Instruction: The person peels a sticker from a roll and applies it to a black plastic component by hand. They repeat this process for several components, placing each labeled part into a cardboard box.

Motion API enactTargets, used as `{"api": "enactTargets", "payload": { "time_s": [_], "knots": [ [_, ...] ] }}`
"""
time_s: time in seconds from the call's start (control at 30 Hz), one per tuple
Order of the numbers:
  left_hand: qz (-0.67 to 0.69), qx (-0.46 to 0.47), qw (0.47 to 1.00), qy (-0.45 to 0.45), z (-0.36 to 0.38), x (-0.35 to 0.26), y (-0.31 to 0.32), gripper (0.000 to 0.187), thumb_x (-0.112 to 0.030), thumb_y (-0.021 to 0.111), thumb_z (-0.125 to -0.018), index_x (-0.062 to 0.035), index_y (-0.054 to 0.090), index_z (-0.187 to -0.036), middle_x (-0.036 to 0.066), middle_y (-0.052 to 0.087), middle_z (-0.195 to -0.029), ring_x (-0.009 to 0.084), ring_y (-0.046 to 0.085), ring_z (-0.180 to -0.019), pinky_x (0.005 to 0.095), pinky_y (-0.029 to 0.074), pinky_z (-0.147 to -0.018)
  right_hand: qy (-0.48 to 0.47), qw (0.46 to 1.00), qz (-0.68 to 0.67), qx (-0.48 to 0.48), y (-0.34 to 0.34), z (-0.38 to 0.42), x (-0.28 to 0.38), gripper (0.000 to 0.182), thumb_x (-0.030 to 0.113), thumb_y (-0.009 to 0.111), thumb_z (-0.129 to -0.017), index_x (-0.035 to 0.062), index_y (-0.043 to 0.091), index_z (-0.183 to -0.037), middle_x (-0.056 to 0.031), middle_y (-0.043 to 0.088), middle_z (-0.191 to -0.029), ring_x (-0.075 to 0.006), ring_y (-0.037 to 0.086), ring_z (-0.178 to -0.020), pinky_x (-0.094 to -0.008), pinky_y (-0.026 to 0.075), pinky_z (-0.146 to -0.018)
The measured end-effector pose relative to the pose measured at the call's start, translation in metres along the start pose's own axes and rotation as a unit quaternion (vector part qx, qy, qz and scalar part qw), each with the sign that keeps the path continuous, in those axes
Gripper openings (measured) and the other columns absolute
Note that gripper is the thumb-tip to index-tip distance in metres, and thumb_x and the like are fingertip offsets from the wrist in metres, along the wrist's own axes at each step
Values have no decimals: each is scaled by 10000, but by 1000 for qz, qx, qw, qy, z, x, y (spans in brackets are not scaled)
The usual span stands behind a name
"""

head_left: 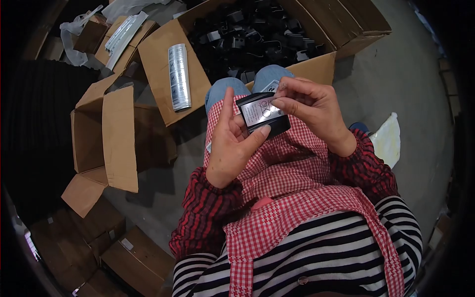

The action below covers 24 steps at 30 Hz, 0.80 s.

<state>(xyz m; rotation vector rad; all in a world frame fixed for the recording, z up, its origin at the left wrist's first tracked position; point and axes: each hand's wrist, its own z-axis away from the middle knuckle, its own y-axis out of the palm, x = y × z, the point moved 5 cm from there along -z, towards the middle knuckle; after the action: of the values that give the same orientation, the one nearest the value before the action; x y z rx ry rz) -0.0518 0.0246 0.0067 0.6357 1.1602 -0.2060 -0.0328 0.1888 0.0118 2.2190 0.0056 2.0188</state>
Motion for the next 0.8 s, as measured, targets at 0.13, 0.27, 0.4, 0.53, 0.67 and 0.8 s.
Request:
{"api": "enactTargets", "payload": {
  "time_s": [0.13,0.27,0.4,0.53,0.67,0.8],
  "knots": [
    [7,3,1000,-6,-1,3,0,887,38,625,-816,36,-10,-1435,198,537,-1216,211,564,-1092,307,467,-917,34,999,16,18,-4,2,-3,228,17,671,-813,-42,632,-1031,-30,592,-901,-81,570,-827,-205,485,-724],
    [1,6,1000,-10,-1,3,1,881,42,622,-817,39,-6,-1435,195,538,-1216,205,564,-1092,303,467,-915,36,999,20,27,-5,2,-6,198,21,668,-817,-39,638,-1004,-25,592,-892,-75,569,-817,-197,480,-712],
    [2,14,1000,-11,-1,5,0,889,40,606,-828,31,-47,-1431,193,548,-1191,202,566,-1078,292,463,-909,34,999,33,25,-6,2,-7,174,23,668,-817,-32,645,-980,-17,593,-880,-68,565,-804,-193,476,-701],
    [6,21,1000,-13,-2,5,1,900,35,589,-839,22,-90,-1429,195,554,-1168,201,567,-1065,284,461,-903,37,999,26,25,-6,3,-7,174,24,671,-814,-32,646,-977,-16,594,-878,-66,561,-797,-190,474,-688],
    [8,21,1000,-16,-3,5,1,897,36,588,-839,21,-88,-1430,194,554,-1167,200,567,-1063,284,459,-905,28,999,17,23,-6,3,-8,172,22,672,-812,-31,647,-974,-19,595,-878,-66,561,-793,-187,473,-679],
    [6,24,1000,-13,-4,4,2,897,35,589,-839,21,-85,-1430,193,555,-1164,197,566,-1062,280,462,-900,21,999,24,13,-6,4,-7,174,23,671,-813,-29,650,-977,-22,594,-875,-65,563,-794,-185,474,-676]
  ]
}}
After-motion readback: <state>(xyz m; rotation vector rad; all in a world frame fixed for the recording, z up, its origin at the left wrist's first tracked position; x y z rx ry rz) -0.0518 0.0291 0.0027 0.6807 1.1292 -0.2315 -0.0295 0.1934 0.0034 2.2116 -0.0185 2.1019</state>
